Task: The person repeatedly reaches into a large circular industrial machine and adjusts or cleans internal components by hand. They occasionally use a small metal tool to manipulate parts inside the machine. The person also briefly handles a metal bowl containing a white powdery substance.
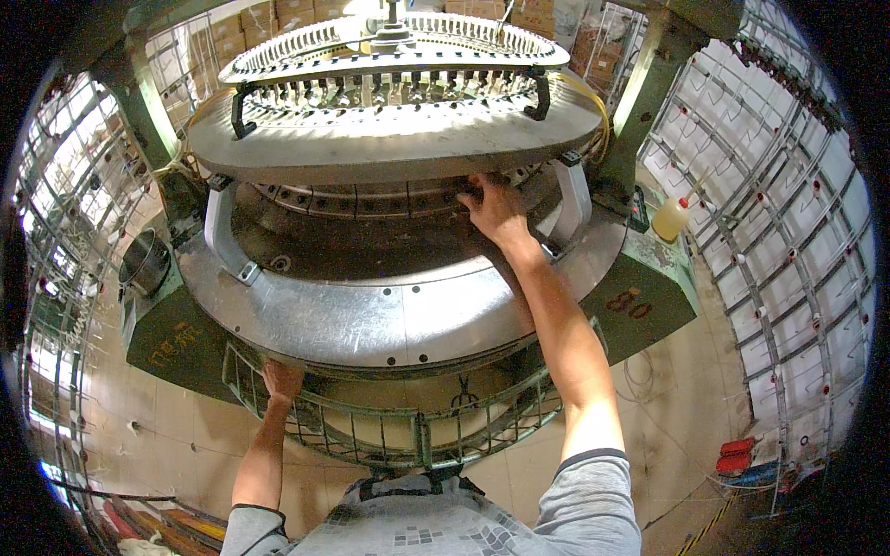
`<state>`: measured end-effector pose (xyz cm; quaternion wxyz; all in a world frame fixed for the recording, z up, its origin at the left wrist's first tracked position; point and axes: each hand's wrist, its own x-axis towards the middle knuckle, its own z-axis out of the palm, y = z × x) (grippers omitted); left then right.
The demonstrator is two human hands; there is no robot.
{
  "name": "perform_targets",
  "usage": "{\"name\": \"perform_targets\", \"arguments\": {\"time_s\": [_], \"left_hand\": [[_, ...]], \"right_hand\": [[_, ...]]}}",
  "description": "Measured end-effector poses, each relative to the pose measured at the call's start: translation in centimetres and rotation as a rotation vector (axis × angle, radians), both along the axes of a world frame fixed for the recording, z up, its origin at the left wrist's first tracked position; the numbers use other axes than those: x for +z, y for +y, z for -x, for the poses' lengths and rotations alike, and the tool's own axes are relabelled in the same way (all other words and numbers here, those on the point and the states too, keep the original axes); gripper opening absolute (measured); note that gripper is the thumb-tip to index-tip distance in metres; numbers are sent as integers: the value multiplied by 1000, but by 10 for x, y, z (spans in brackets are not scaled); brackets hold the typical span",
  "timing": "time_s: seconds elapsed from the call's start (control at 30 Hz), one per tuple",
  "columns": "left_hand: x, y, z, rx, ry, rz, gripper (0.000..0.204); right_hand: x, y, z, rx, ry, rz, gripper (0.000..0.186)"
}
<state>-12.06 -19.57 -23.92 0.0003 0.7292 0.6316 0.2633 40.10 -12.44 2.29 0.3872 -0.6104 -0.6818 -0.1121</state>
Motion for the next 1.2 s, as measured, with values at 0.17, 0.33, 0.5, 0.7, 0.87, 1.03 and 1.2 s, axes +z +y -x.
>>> {"name": "perform_targets", "arguments": {"time_s": [0.17,0.33,0.5,0.7,0.87,1.03,1.2], "left_hand": [[0,-1,-2,83,73,38,39],[5,-1,-3,39,-12,102,34],[-4,0,-1,80,30,68,28],[-7,2,1,73,-25,79,26],[5,-4,-3,40,16,-17,23],[8,0,-5,17,-65,34,20],[5,0,-6,38,-19,-75,18]], "right_hand": [[2,-1,-3,-25,-27,84,25],[3,-5,1,39,-3,6,24],[9,-5,2,-112,-85,103,25],[7,-6,2,-43,-72,141,30],[5,-3,0,-125,-30,163,28],[7,-4,-1,-53,-78,123,30],[6,-6,3,-2,-9,37,27]]}}
